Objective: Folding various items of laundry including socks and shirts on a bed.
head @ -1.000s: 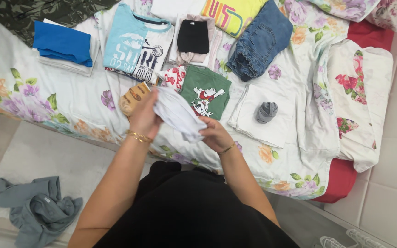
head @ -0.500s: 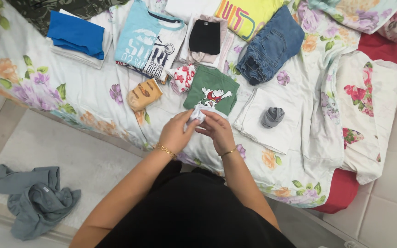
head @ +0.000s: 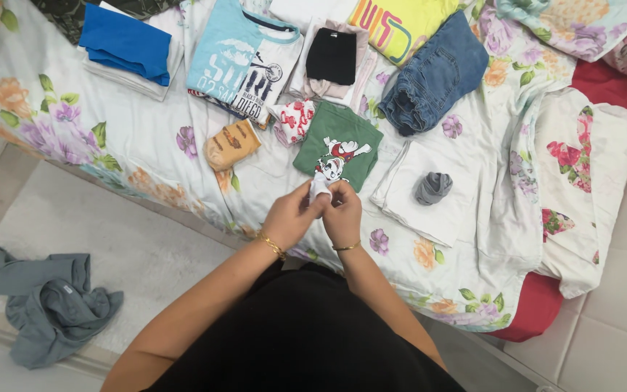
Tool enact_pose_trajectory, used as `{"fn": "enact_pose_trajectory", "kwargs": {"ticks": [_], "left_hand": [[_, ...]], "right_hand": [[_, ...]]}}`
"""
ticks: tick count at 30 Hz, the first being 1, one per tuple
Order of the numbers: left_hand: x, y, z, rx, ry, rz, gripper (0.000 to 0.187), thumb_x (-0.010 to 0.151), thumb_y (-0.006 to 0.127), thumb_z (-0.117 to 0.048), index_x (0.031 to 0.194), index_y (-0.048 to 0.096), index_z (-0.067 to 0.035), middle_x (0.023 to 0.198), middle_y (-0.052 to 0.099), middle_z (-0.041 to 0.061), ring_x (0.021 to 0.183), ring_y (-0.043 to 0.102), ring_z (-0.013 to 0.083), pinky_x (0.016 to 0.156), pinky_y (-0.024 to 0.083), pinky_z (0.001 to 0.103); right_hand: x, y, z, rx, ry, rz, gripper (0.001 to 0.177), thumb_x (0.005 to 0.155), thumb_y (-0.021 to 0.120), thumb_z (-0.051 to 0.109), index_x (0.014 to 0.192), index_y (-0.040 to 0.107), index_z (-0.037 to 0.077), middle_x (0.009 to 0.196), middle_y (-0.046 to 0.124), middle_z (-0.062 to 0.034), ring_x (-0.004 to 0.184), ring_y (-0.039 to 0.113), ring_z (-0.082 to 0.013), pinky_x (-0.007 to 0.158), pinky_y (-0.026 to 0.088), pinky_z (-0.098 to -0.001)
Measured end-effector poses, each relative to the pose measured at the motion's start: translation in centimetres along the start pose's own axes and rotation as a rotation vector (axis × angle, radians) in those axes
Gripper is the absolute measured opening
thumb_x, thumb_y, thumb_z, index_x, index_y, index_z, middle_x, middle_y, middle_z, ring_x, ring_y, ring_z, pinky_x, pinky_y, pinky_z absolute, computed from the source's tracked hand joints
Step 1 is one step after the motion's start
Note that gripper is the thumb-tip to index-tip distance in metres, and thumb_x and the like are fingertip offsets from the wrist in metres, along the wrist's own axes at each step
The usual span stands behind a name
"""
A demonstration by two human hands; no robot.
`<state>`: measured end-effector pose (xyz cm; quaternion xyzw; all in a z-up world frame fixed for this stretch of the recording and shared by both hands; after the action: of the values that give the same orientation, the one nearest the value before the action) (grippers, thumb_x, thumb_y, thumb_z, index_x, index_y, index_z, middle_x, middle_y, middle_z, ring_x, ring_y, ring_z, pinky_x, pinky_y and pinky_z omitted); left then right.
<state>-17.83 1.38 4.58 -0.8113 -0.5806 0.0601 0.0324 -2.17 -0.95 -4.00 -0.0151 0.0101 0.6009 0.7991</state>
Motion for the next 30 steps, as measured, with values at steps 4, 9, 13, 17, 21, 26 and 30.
{"fn": "enact_pose_trajectory", "kwargs": {"ticks": [4,9,13,17,21,26,30], "left_hand": [[-0.1,0.8,2.7,-0.020,-0.125,-0.020,0.038,0.099,0.065,-0.031,0.126,0.067,-0.004,0.083,0.074,0.013,0.074,0.068,0.0172,0.066,0.054,0.031],[0.2,0.7,4.3,-0.186,-0.150,-0.119,0.029,0.100,0.059,-0.024,0.120,0.066,-0.003,0.086,0.074,0.006,0.078,0.073,0.0097,0.070,0.058,0.026],[0.7,1.1,9.0,-0.155,-0.226,-0.121,0.024,0.102,0.060,-0.018,0.116,0.067,0.000,0.085,0.071,0.011,0.074,0.067,0.0147,0.068,0.056,0.031],[0.9,2.0,11.5,-0.671,-0.351,-0.123,0.025,0.100,0.054,-0.012,0.117,0.066,0.001,0.098,0.073,0.011,0.082,0.072,0.0184,0.077,0.060,0.034],[0.9,1.4,9.7,-0.991,-0.336,-0.118,0.031,0.098,0.051,-0.011,0.122,0.065,0.002,0.107,0.074,0.008,0.094,0.071,0.0177,0.083,0.058,0.034],[1.4,0.2,9.0,-1.035,-0.249,0.039,0.032,0.099,0.053,-0.012,0.122,0.067,0.005,0.108,0.073,0.007,0.100,0.066,0.0167,0.086,0.053,0.031],[2.4,-0.8,7.0,-0.898,-0.251,0.199,0.030,0.102,0.055,-0.014,0.116,0.072,0.006,0.102,0.071,0.009,0.091,0.064,0.0158,0.078,0.050,0.029]], "right_hand": [[0.1,1.4,4.5,-0.040,0.010,0.053,0.014,0.090,0.069,-0.003,0.099,0.060,0.002,0.087,0.066,-0.0001,0.073,0.064,-0.0072,0.062,0.056,-0.0227],[-0.3,2.2,4.7,-0.088,-0.021,0.081,0.018,0.089,0.065,-0.004,0.103,0.057,0.004,0.096,0.062,-0.0005,0.080,0.065,-0.0081,0.065,0.058,-0.0236],[-0.6,2.3,5.7,-0.363,-0.159,0.005,0.021,0.085,0.063,-0.009,0.102,0.058,0.003,0.094,0.061,-0.0045,0.079,0.061,-0.0125,0.062,0.050,-0.0271],[-0.1,1.3,5.9,-0.478,-0.212,-0.040,0.021,0.088,0.059,-0.008,0.104,0.055,0.003,0.098,0.061,-0.0054,0.080,0.062,-0.0140,0.062,0.052,-0.0276],[0.8,1.6,5.6,-0.297,-0.033,0.039,0.021,0.092,0.057,-0.007,0.110,0.056,0.003,0.102,0.068,-0.0038,0.091,0.070,-0.0130,0.069,0.056,-0.0249],[1.3,1.4,1.6,0.200,0.115,0.245,0.022,0.100,0.059,-0.004,0.121,0.063,-0.002,0.114,0.071,-0.0104,0.102,0.068,-0.0184,0.086,0.056,-0.0322],[0.3,0.6,0.6,0.683,0.453,0.328,0.031,0.093,0.057,-0.003,0.124,0.065,0.000,0.113,0.072,-0.0105,0.101,0.069,-0.0221,0.090,0.056,-0.0405]]}}
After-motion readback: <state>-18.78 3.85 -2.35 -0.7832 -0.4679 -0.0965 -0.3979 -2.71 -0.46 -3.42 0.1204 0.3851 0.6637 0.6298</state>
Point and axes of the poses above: each hand's wrist, its own x-axis towards the middle knuckle, its own y-axis out of the palm, z = x × y, the point moved 6 cm from there along x, towards the middle knuckle
